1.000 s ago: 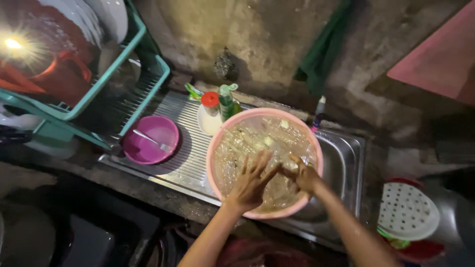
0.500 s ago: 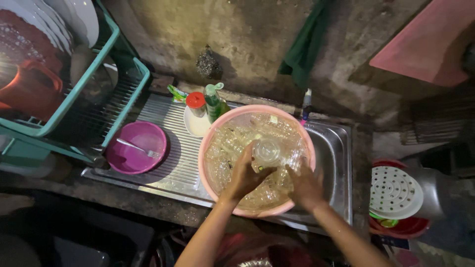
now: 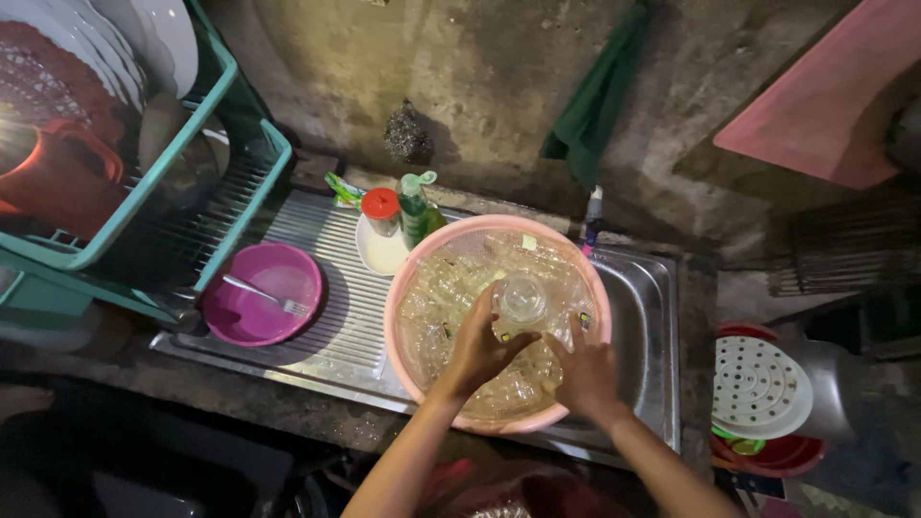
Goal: The person rinses clear plastic bottles under running tap water in a kitchen sink, then places them into a pink colander. The person repeats this process for several bottles, handling them one at a time.
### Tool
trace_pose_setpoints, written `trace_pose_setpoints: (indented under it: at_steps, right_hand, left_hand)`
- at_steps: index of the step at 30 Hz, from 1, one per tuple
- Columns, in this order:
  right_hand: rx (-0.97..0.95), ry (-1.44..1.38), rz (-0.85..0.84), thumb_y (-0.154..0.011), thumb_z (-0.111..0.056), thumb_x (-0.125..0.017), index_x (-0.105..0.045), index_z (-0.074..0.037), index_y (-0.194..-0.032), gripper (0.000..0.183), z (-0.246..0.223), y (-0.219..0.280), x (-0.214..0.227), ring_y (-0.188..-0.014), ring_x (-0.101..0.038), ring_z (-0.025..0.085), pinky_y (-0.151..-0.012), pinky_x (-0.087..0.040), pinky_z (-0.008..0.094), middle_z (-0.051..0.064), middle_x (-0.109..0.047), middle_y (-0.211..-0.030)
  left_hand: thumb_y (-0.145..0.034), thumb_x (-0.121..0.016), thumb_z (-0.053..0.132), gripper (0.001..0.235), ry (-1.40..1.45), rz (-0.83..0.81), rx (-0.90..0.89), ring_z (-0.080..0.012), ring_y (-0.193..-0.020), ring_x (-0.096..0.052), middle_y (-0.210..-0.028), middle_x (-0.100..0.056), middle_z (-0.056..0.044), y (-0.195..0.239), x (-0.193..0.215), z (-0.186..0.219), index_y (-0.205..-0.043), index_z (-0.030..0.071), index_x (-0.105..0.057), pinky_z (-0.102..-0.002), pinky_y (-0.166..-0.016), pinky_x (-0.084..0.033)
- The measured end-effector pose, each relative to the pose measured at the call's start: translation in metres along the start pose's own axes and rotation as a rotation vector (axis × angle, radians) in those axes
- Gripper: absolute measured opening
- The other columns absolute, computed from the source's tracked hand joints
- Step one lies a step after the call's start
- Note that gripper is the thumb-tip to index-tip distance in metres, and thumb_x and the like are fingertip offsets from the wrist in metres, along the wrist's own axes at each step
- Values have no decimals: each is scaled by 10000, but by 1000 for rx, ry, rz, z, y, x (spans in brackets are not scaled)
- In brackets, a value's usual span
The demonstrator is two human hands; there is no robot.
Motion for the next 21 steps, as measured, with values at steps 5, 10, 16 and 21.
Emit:
trace_pose_setpoints:
  at_steps: [5, 10, 16, 21]
  right_hand:
    - [-236, -970, -184, -788, -466, -782, -438, -264, -1563, 872, 32, 10, 25, -991, -677, 404, -958, -590, 585, 265, -664, -1290]
    - [-145, -842, -92, -893, -495, -702, -560, -219, -1482, 666, 96, -32, 29, -1012, -695, 229, -978, -540, 391, 125, -711, -1259]
    - [44, -1172, 55, -966, -311, -626, -676, -126, -1319, 401, 135, -69, 5, -987, -734, 147, -882, -555, 334, 51, -783, -1151]
    - [-97, -1125, 85, -968, -302, -630, -711, -137, -1273, 357, 134, -76, 1, -845, -713, 148, -722, -559, 303, 63, -775, -1053]
  left_hand:
    - [-738, -926, 133, 855, 91, 4, 10, -282, -1212, -642, -1362, -617, -166, 2, -6, -7, -1457, 34, -474, -393, -946, -585]
    - [-811, -882, 33, 855, 447, -12, -45, -254, -1280, -606, -1386, -584, -169, 10, -30, -19, -1507, 20, -385, -395, -1079, -542]
    - [-726, -956, 161, 903, 35, -99, 107, -295, -1163, -674, -1318, -625, -186, 23, -47, -52, -1459, 38, -444, -377, -934, -631]
    - [-631, -943, 136, 992, -38, -196, 212, -368, -1174, -600, -1386, -514, -238, 35, -75, -72, -1465, 57, -413, -402, -923, -598]
Point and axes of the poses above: each hand's wrist, its own y-axis away from the middle knuckle, its own x-axis out of the back of the hand, z = x × y, the point moved 4 cm from there along -y, towards the middle knuckle
